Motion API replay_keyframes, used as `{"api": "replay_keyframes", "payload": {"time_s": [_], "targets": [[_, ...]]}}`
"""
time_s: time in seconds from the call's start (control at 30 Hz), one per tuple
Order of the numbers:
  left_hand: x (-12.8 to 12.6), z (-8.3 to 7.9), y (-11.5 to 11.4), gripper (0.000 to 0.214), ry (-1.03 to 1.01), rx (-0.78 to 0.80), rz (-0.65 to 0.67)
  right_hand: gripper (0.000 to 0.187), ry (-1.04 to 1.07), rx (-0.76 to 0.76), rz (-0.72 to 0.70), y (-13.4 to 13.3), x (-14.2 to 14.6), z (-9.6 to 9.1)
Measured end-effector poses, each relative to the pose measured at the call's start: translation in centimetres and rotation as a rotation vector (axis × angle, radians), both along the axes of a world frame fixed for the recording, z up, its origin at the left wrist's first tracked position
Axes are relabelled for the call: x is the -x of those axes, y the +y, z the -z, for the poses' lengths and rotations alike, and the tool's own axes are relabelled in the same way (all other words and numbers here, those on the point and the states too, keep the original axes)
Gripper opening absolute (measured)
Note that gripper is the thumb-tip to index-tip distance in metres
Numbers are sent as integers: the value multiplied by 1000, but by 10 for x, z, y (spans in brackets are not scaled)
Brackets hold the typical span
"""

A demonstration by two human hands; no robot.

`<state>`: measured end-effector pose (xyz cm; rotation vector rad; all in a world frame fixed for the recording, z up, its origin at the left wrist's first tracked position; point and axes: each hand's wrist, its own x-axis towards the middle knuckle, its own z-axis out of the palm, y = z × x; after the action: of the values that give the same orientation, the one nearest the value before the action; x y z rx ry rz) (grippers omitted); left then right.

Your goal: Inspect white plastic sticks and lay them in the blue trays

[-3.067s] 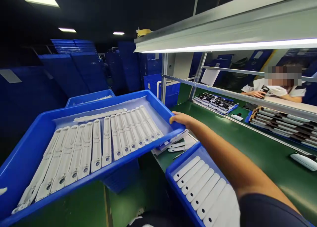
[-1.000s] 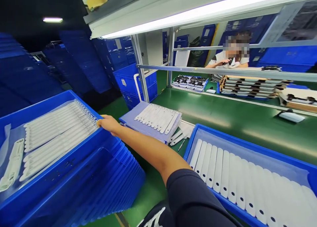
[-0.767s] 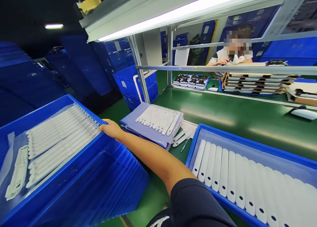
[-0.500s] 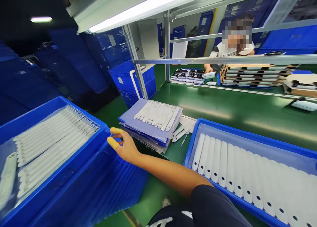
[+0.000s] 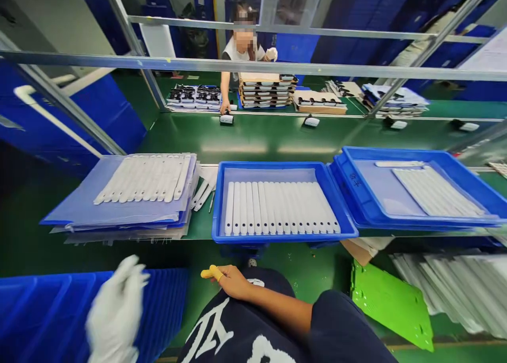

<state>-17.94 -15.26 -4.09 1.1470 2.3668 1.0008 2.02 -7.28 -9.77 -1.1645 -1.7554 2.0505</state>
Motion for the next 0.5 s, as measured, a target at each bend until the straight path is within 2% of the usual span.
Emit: {"api": "replay_keyframes", "payload": {"time_s": [0.1,0.17,0.27,0.33,0.4,0.5], "targets": [[-38,22,47,31,-76,122,291,59,41,1,35,7,-13,-6],[-60,39,89,38,-94,238,381,53,66,-12,75,17,-25,-11],[-84,62,151,42,-74,415,350,47,94,-35,161,39,-44,-17],[-92,73,182,46,-69,508,328,46,110,-35,220,56,-55,-16],[-93,79,201,51,-69,570,313,46,119,-23,275,76,-63,-12],[-91,77,211,49,-73,590,297,48,106,11,341,107,-71,-3]]}}
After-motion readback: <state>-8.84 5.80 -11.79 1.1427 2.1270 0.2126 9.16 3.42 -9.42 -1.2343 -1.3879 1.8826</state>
